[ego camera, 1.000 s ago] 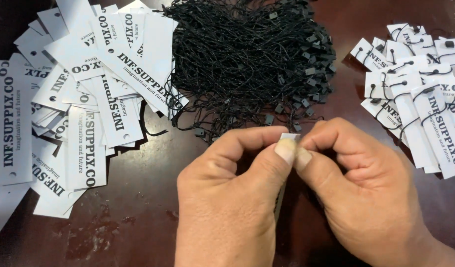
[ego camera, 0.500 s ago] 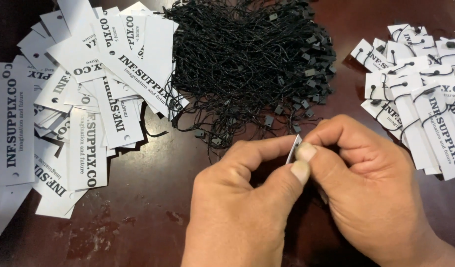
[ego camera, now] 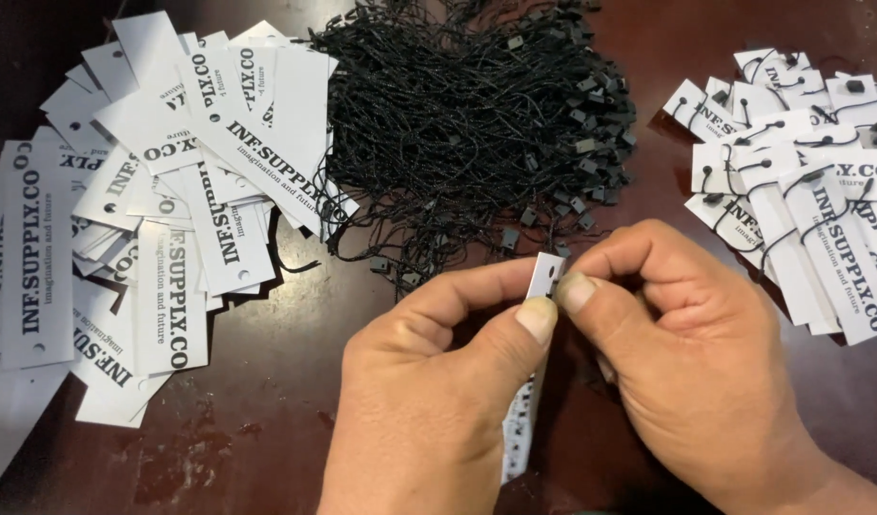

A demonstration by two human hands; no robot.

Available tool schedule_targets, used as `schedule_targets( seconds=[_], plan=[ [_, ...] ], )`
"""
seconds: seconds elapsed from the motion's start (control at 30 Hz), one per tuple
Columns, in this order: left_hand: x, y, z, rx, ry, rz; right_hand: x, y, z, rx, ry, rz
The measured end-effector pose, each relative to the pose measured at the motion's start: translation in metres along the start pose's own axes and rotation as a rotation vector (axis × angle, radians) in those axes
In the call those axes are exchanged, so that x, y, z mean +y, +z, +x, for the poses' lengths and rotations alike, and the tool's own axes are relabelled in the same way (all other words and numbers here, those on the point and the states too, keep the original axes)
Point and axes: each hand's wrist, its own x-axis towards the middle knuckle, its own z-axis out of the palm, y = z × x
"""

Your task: The person repeatedly picks a white rectangular tag and a black cord with a small plastic connector, threads the cord through the tag's hole, and places the finished unit aside. The process is repeated continuously throughout the clip.

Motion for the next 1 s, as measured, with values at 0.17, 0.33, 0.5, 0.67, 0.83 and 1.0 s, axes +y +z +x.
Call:
schedule_targets(
  seconds=[0.17, 0.33, 0.5, 0.67, 0.83, 1.0],
  plan=[
    [-0.002, -0.001, 0.001, 0.013, -0.041, -0.072, 0.0, 0.003, 0.001, -0.004, -0.013, -0.03],
    [-0.005, -0.001, 0.001, 0.013, -0.08, -0.143, 0.001, 0.005, -0.001, 0.005, -0.023, -0.063],
    [-0.007, -0.001, -0.001, 0.011, -0.112, -0.225, 0.0, 0.005, -0.003, 0.015, -0.044, -0.105],
    [-0.012, -0.01, -0.001, -0.062, 0.171, 0.086, -0.008, -0.001, 0.003, 0.0, 0.139, -0.028],
    [-0.011, -0.006, -0.003, -0.125, 0.462, 0.267, -0.003, -0.008, 0.006, 0.024, 0.211, 0.186],
    [-0.018, 0.014, -0.002, -0.165, 0.421, 0.261, -0.001, -0.017, 0.003, 0.152, 0.256, 0.153]
  ],
)
